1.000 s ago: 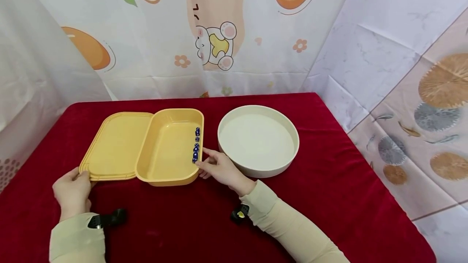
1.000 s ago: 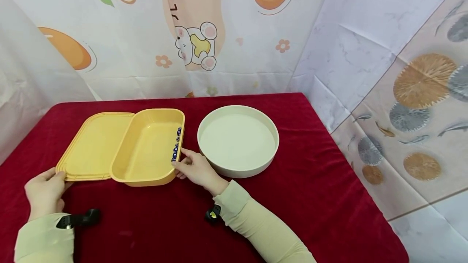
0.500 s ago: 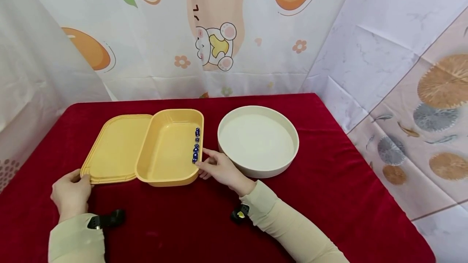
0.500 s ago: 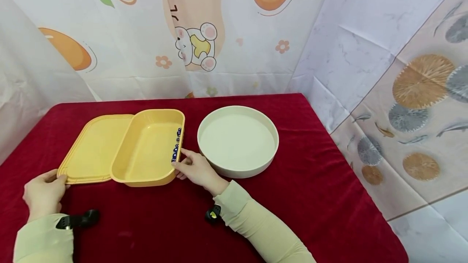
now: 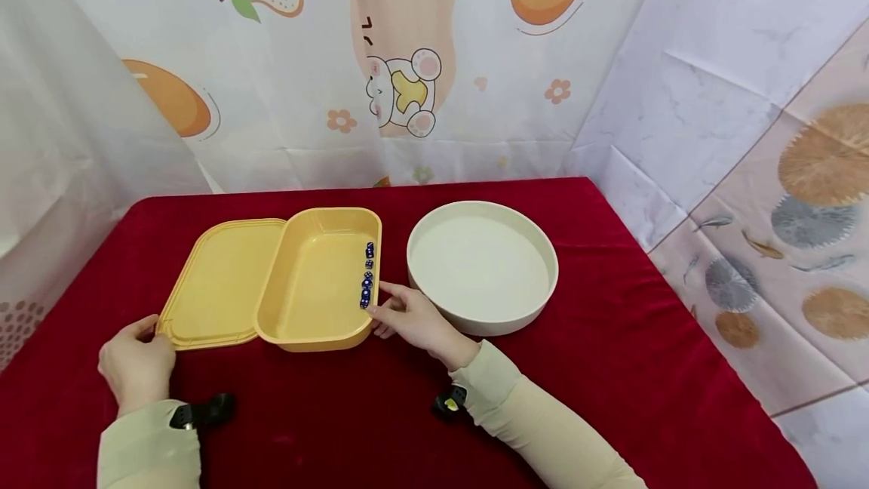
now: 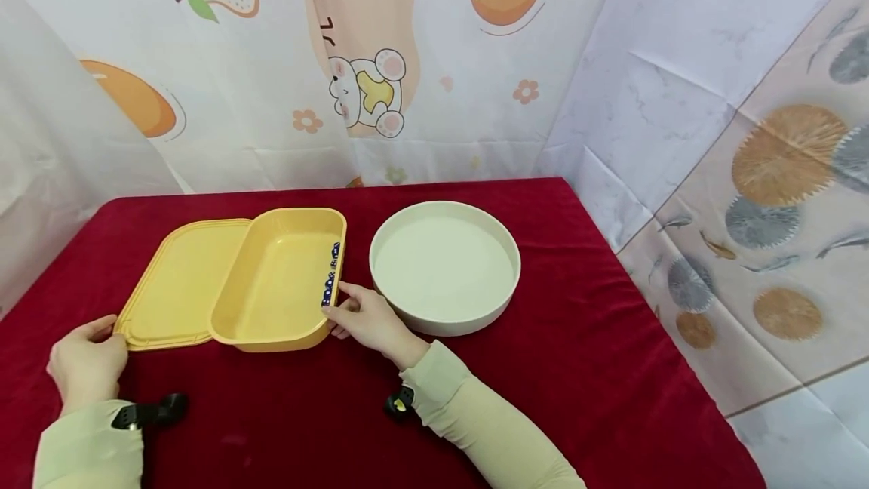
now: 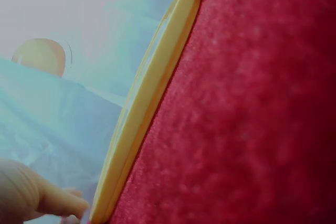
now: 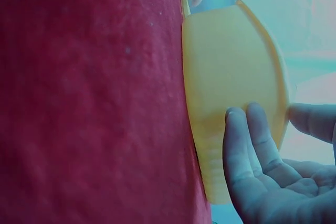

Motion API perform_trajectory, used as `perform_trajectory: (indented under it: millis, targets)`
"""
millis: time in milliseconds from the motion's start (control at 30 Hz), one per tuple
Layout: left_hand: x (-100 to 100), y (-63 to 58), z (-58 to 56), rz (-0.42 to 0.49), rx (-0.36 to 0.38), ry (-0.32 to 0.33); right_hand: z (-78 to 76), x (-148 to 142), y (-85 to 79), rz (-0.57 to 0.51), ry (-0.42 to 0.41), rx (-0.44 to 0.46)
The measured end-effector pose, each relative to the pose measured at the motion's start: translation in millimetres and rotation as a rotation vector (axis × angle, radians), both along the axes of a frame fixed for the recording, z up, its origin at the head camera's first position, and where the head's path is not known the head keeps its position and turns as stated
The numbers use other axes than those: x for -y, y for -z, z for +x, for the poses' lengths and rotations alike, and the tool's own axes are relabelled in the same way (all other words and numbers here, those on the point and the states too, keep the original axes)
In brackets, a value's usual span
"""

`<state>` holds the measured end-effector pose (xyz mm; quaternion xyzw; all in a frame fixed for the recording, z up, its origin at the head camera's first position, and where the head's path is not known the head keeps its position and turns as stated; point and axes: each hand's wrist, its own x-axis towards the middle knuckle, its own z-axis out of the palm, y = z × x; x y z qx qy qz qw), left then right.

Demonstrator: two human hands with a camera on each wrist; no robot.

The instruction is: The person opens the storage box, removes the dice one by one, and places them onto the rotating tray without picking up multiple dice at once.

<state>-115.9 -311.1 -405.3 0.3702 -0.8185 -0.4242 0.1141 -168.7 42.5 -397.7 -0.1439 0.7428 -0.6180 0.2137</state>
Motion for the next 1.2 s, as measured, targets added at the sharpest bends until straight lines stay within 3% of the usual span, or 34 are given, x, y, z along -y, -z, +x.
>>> perform_trajectory:
  millis: [267,467,633,767,967,1200]
  targets:
    - [-16,-21.6,-7.0,-0.065,-0.084,-0.036,-0.8,-13,-15.6,0.013,0.007,-0.057]
    - [-35,-38.4,-7.1,-0.088,-0.281,-0.034,-1.0,-23,-28.0,-0.02,0.044,-0.088]
    - [-55,-53.0,-8.0,-0.126,-0.438,0.033,-2.5,-39,-35.4,-0.024,0.134,-0.134]
    - [-67,-63.3,-11.5,-0.163,-0.519,0.099,-6.7,-54,-40.8,-0.036,0.202,-0.182]
    - [-83,-72.9,-17.1,-0.179,-0.549,0.201,-12.3,-76,-47.9,-0.09,0.292,-0.175]
    - [-105,-74.1,-18.7,-0.21,-0.557,0.287,-14.0,-99,-51.3,-0.166,0.399,-0.175]
